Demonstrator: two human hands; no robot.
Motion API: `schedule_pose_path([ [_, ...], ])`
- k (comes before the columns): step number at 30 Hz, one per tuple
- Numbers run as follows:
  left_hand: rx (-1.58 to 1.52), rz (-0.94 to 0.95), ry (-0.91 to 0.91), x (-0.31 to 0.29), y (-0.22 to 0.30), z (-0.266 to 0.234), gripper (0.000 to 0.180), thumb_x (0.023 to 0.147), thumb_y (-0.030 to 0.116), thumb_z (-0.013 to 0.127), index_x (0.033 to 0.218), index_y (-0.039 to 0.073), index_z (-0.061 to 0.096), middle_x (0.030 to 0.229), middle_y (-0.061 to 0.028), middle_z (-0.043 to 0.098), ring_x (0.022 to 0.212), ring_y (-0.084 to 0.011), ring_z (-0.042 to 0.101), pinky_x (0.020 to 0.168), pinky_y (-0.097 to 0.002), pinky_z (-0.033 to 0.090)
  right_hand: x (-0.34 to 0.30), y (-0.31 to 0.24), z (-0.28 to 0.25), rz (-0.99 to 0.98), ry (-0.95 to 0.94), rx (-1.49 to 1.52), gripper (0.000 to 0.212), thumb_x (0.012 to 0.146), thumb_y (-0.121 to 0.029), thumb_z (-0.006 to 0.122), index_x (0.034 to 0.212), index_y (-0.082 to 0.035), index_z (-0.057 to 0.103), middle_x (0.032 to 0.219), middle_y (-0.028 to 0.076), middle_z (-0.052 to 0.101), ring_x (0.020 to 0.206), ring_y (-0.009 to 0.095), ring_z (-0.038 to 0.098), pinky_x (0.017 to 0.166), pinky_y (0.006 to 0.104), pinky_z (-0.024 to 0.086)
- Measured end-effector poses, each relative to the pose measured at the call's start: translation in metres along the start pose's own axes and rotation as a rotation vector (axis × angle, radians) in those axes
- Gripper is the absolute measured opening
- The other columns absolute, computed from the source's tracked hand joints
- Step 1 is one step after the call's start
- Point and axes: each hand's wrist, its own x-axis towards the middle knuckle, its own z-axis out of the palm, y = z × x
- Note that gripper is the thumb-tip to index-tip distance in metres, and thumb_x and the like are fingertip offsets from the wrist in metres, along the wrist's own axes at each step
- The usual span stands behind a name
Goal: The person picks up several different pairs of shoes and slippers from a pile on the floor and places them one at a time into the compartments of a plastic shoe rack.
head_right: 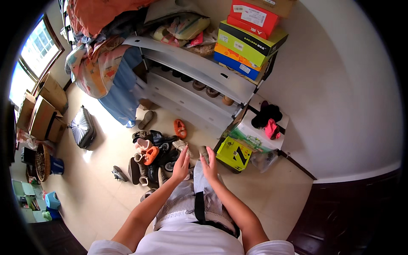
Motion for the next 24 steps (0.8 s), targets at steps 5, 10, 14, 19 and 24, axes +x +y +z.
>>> schedule_pose_path([
  [5,0.063,0.002,0.080,-0.050,0.019,-0.020,0.046,0.097,0.025,0.039,0.138,0.003,0.033,0.140,-0.0180,0.038,0.134,-0.0334,0.028,0.106,-0.0361,0.027,-0.052,-0.021,0.010,0.043,-0.080,-0.018,0.053,0.091,-0.020,0.056,0.134,0.000,0.033,0.138,0.019,0.038,0.130,0.028,0.035,0.106,0.0356,0.028],
  [10,0.402,-0.008,0.038,-0.093,0.039,-0.037,0.053,0.095,0.026,0.045,0.141,0.006,0.028,0.146,-0.0185,0.026,0.137,-0.0357,0.018,0.109,-0.0415,0.021,-0.057,-0.052,0.012,-0.008,-0.169,-0.181,0.055,0.091,-0.024,0.055,0.135,-0.001,0.031,0.139,0.020,0.037,0.131,0.031,0.034,0.105,0.0368,0.029],
  [14,0.771,0.012,0.079,-0.115,0.029,-0.032,0.065,0.091,0.043,0.044,0.144,0.011,0.022,0.150,-0.0168,0.013,0.139,-0.0355,0.013,0.107,-0.0558,0.015,-0.072,-0.061,0.011,-0.225,-0.272,-0.611,0.064,0.089,-0.028,0.055,0.140,-0.004,0.026,0.144,0.020,0.029,0.134,0.040,0.024,0.107,0.0512,0.022],
  [19,0.872,-0.054,0.187,-0.134,0.023,-0.008,0.068,0.090,0.046,0.044,0.143,0.010,0.023,0.151,-0.0158,0.013,0.139,-0.0346,0.012,0.107,-0.0566,0.012,-0.088,-0.054,-0.008,-0.379,-0.475,-1.065,0.071,0.085,-0.032,0.054,0.143,-0.009,0.021,0.151,0.016,0.012,0.140,0.036,0.007,0.108,0.0582,0.009],
  [24,0.889,-0.049,0.249,-0.143,0.036,0.023,0.067,0.089,0.044,0.046,0.143,0.010,0.025,0.151,-0.0147,0.015,0.139,-0.0341,0.013,0.107,-0.0561,0.013,-0.096,-0.051,-0.035,-0.449,-0.562,-1.049,0.068,0.088,-0.040,0.051,0.142,-0.009,0.024,0.150,0.016,0.016,0.139,0.037,0.009,0.108,0.0587,0.008],
])
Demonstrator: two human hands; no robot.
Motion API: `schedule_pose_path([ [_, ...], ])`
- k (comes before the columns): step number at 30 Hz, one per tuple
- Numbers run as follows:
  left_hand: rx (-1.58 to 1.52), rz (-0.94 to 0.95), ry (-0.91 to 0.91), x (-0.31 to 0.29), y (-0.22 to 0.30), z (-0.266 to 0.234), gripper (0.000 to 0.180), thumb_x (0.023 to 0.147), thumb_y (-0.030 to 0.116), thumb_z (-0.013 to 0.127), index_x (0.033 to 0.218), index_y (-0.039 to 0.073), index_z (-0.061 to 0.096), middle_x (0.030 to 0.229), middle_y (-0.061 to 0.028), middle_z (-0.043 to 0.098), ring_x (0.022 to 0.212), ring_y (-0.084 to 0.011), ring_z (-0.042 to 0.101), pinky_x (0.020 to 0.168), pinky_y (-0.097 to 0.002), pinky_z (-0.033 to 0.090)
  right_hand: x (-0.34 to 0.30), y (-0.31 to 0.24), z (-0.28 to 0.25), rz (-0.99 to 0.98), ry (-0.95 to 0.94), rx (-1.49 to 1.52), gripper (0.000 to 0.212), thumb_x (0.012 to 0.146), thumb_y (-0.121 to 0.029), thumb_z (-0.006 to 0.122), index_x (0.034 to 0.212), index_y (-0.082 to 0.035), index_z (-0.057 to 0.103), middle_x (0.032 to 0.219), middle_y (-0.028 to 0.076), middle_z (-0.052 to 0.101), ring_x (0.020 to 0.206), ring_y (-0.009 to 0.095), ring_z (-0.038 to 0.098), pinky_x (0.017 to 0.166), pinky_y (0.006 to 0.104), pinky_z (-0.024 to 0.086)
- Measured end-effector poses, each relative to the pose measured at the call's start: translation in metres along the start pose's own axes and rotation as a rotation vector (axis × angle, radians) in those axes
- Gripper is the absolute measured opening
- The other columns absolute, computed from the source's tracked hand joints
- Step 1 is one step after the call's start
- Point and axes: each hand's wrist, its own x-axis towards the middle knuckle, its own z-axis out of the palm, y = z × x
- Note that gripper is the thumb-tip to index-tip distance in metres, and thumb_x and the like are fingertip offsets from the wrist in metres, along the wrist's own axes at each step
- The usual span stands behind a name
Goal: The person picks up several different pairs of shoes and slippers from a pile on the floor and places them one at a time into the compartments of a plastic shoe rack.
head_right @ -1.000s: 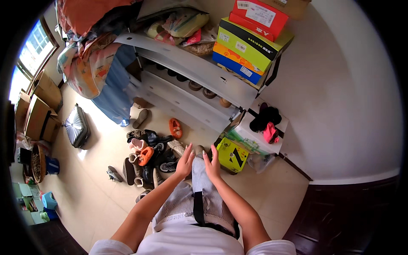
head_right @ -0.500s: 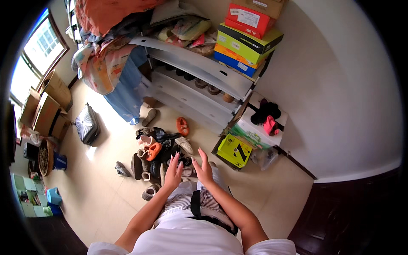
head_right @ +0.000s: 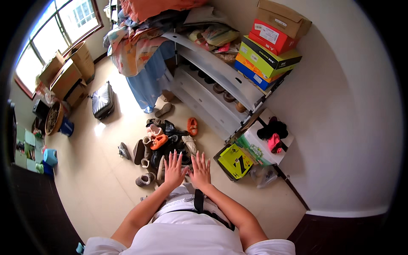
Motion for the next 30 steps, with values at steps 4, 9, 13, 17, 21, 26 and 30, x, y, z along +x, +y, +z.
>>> schedule_pose_path([
  [4,-0.003,-0.038,0.014,-0.023,0.040,0.009,0.066,0.089,0.042,0.047,0.142,0.010,0.026,0.150,-0.0146,0.017,0.139,-0.0341,0.014,0.108,-0.0552,0.013,-0.027,0.018,-0.012,-0.087,-0.022,-0.006,0.067,0.088,-0.040,0.050,0.142,-0.008,0.026,0.150,0.016,0.016,0.139,0.036,0.010,0.108,0.0587,0.008],
  [9,-0.074,-0.130,0.029,-0.072,0.081,0.032,0.056,0.092,0.039,0.042,0.139,0.010,0.033,0.149,-0.0128,0.022,0.139,-0.0331,0.015,0.109,-0.0550,0.010,-0.076,0.043,-0.020,-0.128,-0.154,-0.004,0.068,0.089,-0.042,0.047,0.142,-0.008,0.024,0.150,0.016,0.015,0.140,0.035,0.006,0.109,0.0574,0.005],
  [13,-0.091,-0.236,0.074,-0.113,0.111,0.050,0.049,0.093,0.037,0.040,0.135,0.013,0.041,0.145,-0.0118,0.031,0.137,-0.0327,0.019,0.108,-0.0561,0.011,-0.110,0.057,-0.021,-0.173,-0.240,0.040,0.072,0.089,-0.045,0.045,0.144,-0.006,0.018,0.151,0.015,0.012,0.140,0.033,0.004,0.109,0.0568,0.001],
  [17,-0.057,-0.347,0.082,-0.148,0.125,0.061,0.051,0.093,0.039,0.037,0.136,0.013,0.039,0.146,-0.0116,0.031,0.138,-0.0318,0.020,0.107,-0.0574,0.014,-0.129,0.059,-0.016,-0.263,-0.255,0.049,0.075,0.089,-0.044,0.046,0.144,-0.005,0.015,0.151,0.015,0.010,0.140,0.033,0.004,0.109,0.0570,0.002],
  [21,-0.093,-0.442,0.077,-0.172,0.134,0.065,0.052,0.093,0.041,0.035,0.136,0.012,0.039,0.145,-0.0115,0.032,0.137,-0.0316,0.021,0.108,-0.0562,0.011,-0.150,0.058,-0.010,-0.296,-0.277,0.094,0.075,0.089,-0.042,0.048,0.144,-0.005,0.015,0.152,0.014,0.009,0.140,0.034,0.004,0.109,0.0574,0.004],
  [26,-0.083,-0.486,0.088,-0.193,0.136,0.068,0.049,0.094,0.037,0.037,0.136,0.012,0.040,0.145,-0.0113,0.033,0.138,-0.0299,0.019,0.109,-0.0554,0.009,-0.167,0.052,0.000,-0.320,-0.352,0.160,0.071,0.091,-0.042,0.045,0.144,-0.004,0.016,0.151,0.016,0.010,0.140,0.036,0.002,0.108,0.0580,0.003],
  [30,-0.139,-0.530,0.076,-0.207,0.128,0.065,0.052,0.093,0.039,0.034,0.137,0.009,0.039,0.145,-0.0096,0.034,0.138,-0.0284,0.021,0.109,-0.0547,0.010,-0.172,0.038,0.007,-0.320,-0.374,0.159,0.071,0.089,-0.041,0.048,0.142,-0.003,0.020,0.151,0.014,0.010,0.140,0.034,0.002,0.108,0.0581,0.005],
])
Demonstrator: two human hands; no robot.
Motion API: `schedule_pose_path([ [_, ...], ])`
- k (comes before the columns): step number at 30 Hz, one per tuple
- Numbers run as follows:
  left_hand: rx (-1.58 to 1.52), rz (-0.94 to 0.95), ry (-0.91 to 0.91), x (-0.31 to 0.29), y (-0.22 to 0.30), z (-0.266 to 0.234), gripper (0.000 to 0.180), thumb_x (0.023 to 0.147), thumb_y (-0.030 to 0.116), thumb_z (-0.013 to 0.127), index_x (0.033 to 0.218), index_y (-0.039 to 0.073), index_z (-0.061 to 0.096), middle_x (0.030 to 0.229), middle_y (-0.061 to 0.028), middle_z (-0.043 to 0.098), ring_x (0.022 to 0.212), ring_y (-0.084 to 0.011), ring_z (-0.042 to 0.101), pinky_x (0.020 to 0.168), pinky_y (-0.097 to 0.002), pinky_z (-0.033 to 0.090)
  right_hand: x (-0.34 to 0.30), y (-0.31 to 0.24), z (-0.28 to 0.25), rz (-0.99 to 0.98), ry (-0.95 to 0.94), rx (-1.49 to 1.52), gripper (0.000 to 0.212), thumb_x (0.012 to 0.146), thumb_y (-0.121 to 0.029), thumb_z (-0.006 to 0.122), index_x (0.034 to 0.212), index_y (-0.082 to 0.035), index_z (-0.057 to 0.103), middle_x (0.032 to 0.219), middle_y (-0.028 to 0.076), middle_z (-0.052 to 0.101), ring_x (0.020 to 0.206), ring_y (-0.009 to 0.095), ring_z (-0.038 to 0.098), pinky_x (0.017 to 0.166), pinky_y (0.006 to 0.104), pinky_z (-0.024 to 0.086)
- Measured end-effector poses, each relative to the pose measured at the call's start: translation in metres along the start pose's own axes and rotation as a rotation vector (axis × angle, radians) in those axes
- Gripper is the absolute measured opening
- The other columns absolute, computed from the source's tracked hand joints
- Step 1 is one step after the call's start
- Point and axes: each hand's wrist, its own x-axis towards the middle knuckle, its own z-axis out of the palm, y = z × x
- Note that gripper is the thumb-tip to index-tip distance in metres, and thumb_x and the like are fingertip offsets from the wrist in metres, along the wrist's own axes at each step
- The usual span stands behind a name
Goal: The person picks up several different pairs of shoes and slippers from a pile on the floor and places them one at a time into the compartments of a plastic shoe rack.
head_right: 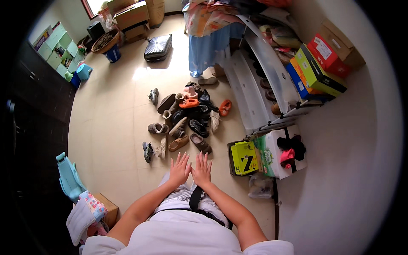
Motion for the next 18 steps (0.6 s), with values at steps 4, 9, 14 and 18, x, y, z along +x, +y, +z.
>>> schedule_pose_path([
  [4,0.000,-0.056,0.055,-0.013,-0.031,-0.011,0.053,0.093,0.038,0.035,0.137,0.009,0.038,0.144,-0.0090,0.034,0.138,-0.0278,0.021,0.109,-0.0541,0.010,0.009,-0.029,0.015,-0.081,-0.034,-0.003,0.070,0.090,-0.041,0.047,0.142,-0.003,0.021,0.151,0.015,0.012,0.140,0.034,0.002,0.108,0.0572,0.003],
  [9,-0.020,-0.181,0.063,-0.041,-0.089,-0.044,0.052,0.093,0.036,0.036,0.138,0.010,0.036,0.146,-0.0076,0.032,0.138,-0.0277,0.019,0.107,-0.0566,0.016,0.022,-0.088,0.050,-0.192,-0.091,0.005,0.070,0.089,-0.040,0.048,0.142,-0.004,0.020,0.151,0.015,0.012,0.140,0.034,0.003,0.108,0.0568,0.002],
  [14,-0.055,-0.273,0.073,-0.074,-0.157,-0.075,0.052,0.093,0.036,0.038,0.138,0.010,0.036,0.145,-0.0082,0.032,0.138,-0.0295,0.020,0.107,-0.0577,0.016,0.029,-0.160,0.088,-0.258,-0.151,0.013,0.070,0.089,-0.040,0.049,0.142,-0.004,0.020,0.151,0.015,0.012,0.140,0.034,0.003,0.108,0.0576,0.002],
  [18,-0.061,-0.289,0.080,-0.098,-0.209,-0.097,0.054,0.092,0.037,0.039,0.139,0.010,0.034,0.146,-0.0074,0.032,0.137,-0.0303,0.020,0.106,-0.0586,0.015,0.030,-0.210,0.121,-0.291,-0.128,-0.036,0.070,0.089,-0.040,0.050,0.142,-0.004,0.021,0.151,0.016,0.013,0.140,0.034,0.004,0.108,0.0584,0.004],
])
